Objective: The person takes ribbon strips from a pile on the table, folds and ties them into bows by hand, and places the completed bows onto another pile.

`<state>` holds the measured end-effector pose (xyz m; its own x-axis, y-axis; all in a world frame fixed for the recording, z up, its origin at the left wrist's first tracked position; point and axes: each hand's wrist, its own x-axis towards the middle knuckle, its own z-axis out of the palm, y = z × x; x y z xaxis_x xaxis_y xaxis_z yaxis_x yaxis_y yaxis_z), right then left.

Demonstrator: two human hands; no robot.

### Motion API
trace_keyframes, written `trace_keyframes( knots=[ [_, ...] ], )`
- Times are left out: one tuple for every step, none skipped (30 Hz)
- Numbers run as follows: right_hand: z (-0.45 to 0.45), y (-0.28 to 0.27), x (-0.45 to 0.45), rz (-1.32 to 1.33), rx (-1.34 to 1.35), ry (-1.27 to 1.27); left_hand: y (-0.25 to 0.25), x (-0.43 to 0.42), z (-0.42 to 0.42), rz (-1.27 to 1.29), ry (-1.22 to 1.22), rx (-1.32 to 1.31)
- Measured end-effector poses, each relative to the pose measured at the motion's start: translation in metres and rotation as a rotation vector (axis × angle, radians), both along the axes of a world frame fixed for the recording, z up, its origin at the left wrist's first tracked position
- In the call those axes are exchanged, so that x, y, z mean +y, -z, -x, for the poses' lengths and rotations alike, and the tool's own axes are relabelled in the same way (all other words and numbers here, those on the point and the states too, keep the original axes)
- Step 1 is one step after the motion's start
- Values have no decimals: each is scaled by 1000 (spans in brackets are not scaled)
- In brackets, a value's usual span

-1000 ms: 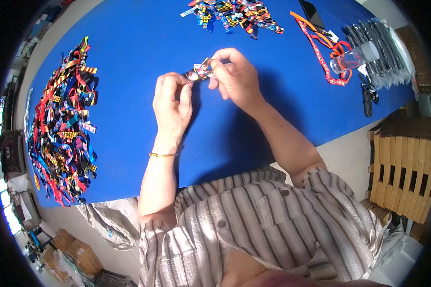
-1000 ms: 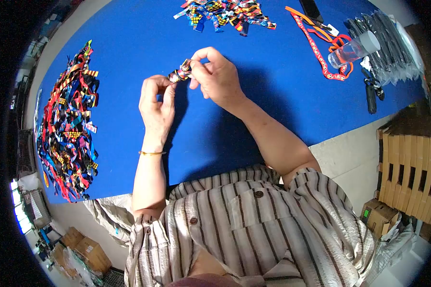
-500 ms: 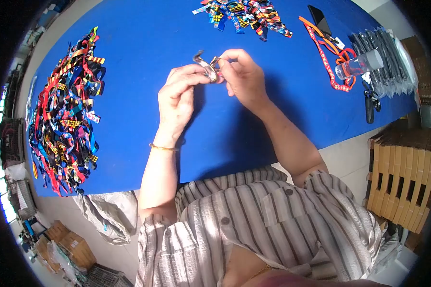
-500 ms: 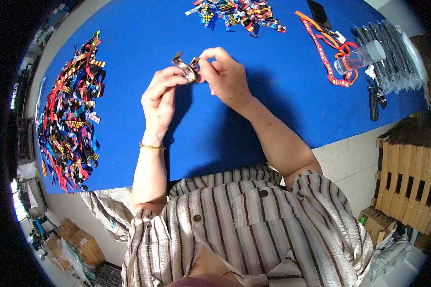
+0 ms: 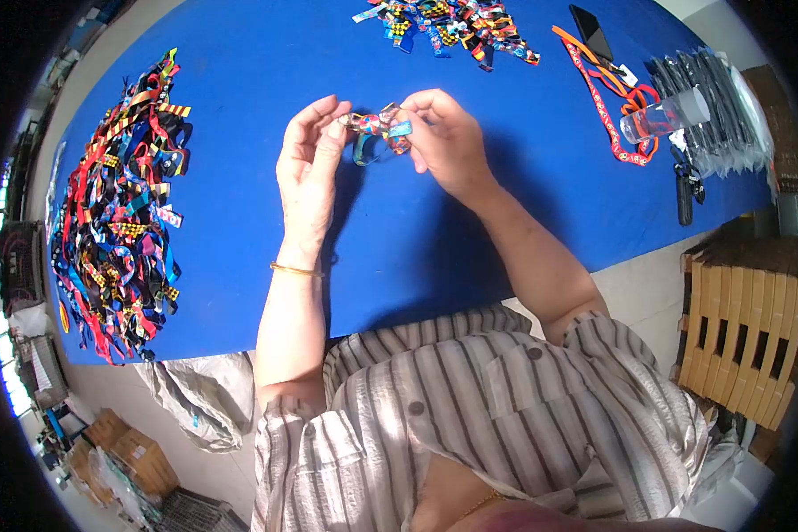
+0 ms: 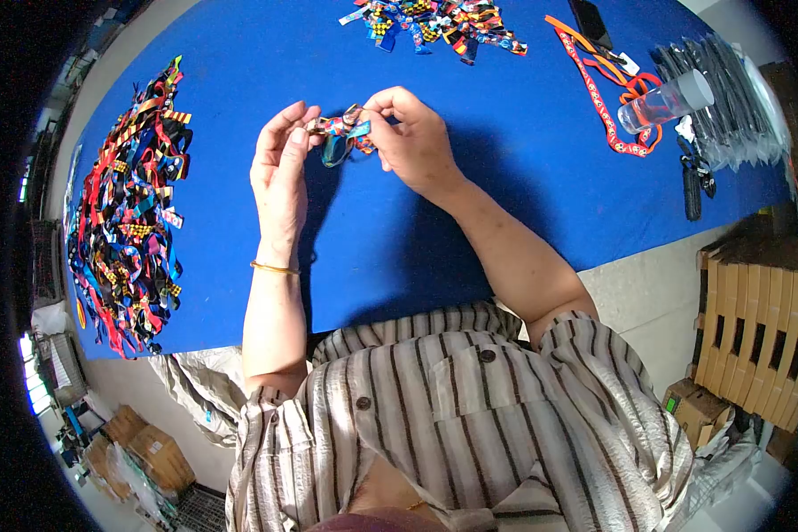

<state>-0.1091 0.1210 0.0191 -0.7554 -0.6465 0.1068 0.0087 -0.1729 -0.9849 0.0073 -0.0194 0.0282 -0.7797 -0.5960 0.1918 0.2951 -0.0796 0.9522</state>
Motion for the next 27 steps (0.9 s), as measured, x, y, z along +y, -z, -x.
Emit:
trace_keyframes(
  knots=[
    [0, 0, 1, -20, 19, 4, 0, 0, 0, -46, 39, -15],
    [0, -1, 1, -40, 37, 6, 0, 0, -1, -91, 75, -32],
    [-1, -1, 1, -59, 53, 8, 0, 0, -2, -136, 111, -50],
    [-2, 0, -1, -53, 73, 15, 2, 0, 0, -126, 114, -63],
    [-3, 1, -1, -48, 94, 26, 2, 1, 0, -137, 124, -65],
    [-4, 2, -1, -45, 115, 39, 2, 2, 1, -151, 138, -68],
    [-4, 3, -1, -53, 107, 41, 2, 4, 1, -165, 152, -69],
    [-4, 3, -2, -61, 99, 40, 4, 4, 2, -185, 165, -59],
    [-3, 4, -3, -67, 90, 37, 5, 3, 2, -204, 175, -49],
    [-2, 6, -3, -75, 92, 21, 6, 2, 2, -222, 182, -40],
    [1, 9, -3, -83, 92, 3, 6, 1, 1, -223, 180, -44],
    [2, 9, -3, -89, 91, -14, 5, 0, 0, -224, 177, -48],
    [1, 9, -3, -95, 62, -22, 4, 0, 0, -225, 177, -51],
    [1, 7, -2, -103, 35, -28, 6, -1, 0, -221, 167, -55],
    [2, 3, 0, -112, 10, -33, 8, -1, 1, -219, 157, -58],
    [4, -2, 3, -158, -9, -62, 10, -2, 2, -216, 148, -61],
    [5, -9, 4, -203, -29, -92, 10, -3, 2, -243, 155, -55],
    [6, -12, 5, -246, -48, -124, 11, -5, 2, -269, 160, -50],
    [6, -10, 4, -208, -40, -157, 11, -7, 1, -294, 164, -47],
    [8, -8, 3, -171, -31, -186, 11, -9, 0, -294, 159, -54],
    [11, -6, 5, -138, -20, -209, 13, -10, 1, -297, 159, -58],
    [13, -4, 6, -139, -16, -210, 14, -10, 2, -302, 161, -61],
    [13, -1, 5, -140, -12, -212, 14, -8, 3, -306, 169, -59],
    [13, 0, 4, -139, -10, -217, 14, -7, 3, -309, 173, -57],
    [13, -2, 4, -139, -12, -219, 13, -7, 2, -309, 173, -57],
    [12, -4, 5, -137, -18, -223, 13, -7, 1, -309, 179, -64],
    [11, -6, 4, -133, -24, -227, 12, -7, 1, -308, 186, -71]
  ],
)
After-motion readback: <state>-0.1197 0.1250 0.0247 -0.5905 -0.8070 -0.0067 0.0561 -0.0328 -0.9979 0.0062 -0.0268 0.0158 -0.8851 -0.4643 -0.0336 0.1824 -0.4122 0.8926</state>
